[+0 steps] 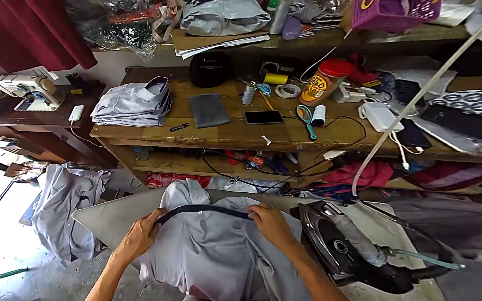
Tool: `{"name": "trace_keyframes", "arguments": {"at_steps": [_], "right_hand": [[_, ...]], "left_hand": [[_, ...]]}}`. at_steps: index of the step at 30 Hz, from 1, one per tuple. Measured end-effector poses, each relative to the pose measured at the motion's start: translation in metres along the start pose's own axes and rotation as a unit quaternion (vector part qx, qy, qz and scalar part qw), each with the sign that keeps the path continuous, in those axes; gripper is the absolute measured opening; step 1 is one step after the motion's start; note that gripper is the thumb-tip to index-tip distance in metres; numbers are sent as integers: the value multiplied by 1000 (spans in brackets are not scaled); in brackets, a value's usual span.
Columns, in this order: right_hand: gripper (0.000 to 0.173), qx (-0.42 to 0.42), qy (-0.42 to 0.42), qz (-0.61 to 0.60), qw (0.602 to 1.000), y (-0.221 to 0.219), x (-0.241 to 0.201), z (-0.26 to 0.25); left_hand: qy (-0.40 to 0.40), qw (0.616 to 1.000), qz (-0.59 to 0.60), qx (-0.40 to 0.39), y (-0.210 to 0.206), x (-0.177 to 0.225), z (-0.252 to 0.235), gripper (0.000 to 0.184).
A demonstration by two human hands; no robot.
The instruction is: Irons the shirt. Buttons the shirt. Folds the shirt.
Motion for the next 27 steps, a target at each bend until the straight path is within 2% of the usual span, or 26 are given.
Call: {"name": "trace_keyframes", "arguments": {"at_steps": [2, 3, 5, 7, 8, 11, 13, 16, 17, 19, 21, 24, 27], "right_hand": [[19, 18, 13, 10, 1000, 26, -6, -13], [19, 20, 19, 3, 1000, 40, -9, -20], [23, 1, 26, -25, 999, 68, -12, -32], [28, -27, 34, -85, 995, 88, -14, -39], [29, -29, 47, -121, 991, 94, -14, -40], [22, -2, 103, -271, 957, 96, -7, -39], [19, 3, 114, -359, 926, 90, -5, -32], [32, -34, 109, -477, 871, 80, -10, -20], [35, -40, 124, -491, 861, 77, -15, -17], [33, -31, 162, -464, 871, 73, -27, -13], [25, -10, 179, -414, 892, 69, -42, -8], [16, 54, 219, -280, 933, 59, -66, 1], [15, 94, 251, -236, 934, 45, -101, 11]], "left_hand": [[-59, 984, 155, -63, 17, 23, -2, 30], [-80, 960, 250, -94, 25, 33, -4, 27], [-93, 886, 425, -161, 36, 48, -6, 29], [-112, 824, 512, -217, 38, 57, -8, 37], [-128, 814, 519, -229, 37, 60, -9, 41], [-157, 848, 468, -195, 33, 65, -10, 46], [-154, 884, 413, -155, 28, 64, -11, 39], [-162, 961, 224, -22, 27, 59, -11, 23], [-176, 973, 145, 30, 28, 61, -10, 21], [-211, 973, 35, 84, 31, 73, -6, 21], [-220, 973, 8, 68, 29, 88, -4, 24], [-173, 985, 6, 20, 18, 101, -8, 27], [-123, 990, 65, -11, 6, 106, -14, 32]]}}
Point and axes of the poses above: each hand's wrist, its own z-axis away from the middle knuckle, its own y-axis out of the back of the hand, x = y × z, the point moved 4 cm from there along -z, towards the middle knuckle, and after that the axes turned 10 degrees about y, right-handed, at the moved point
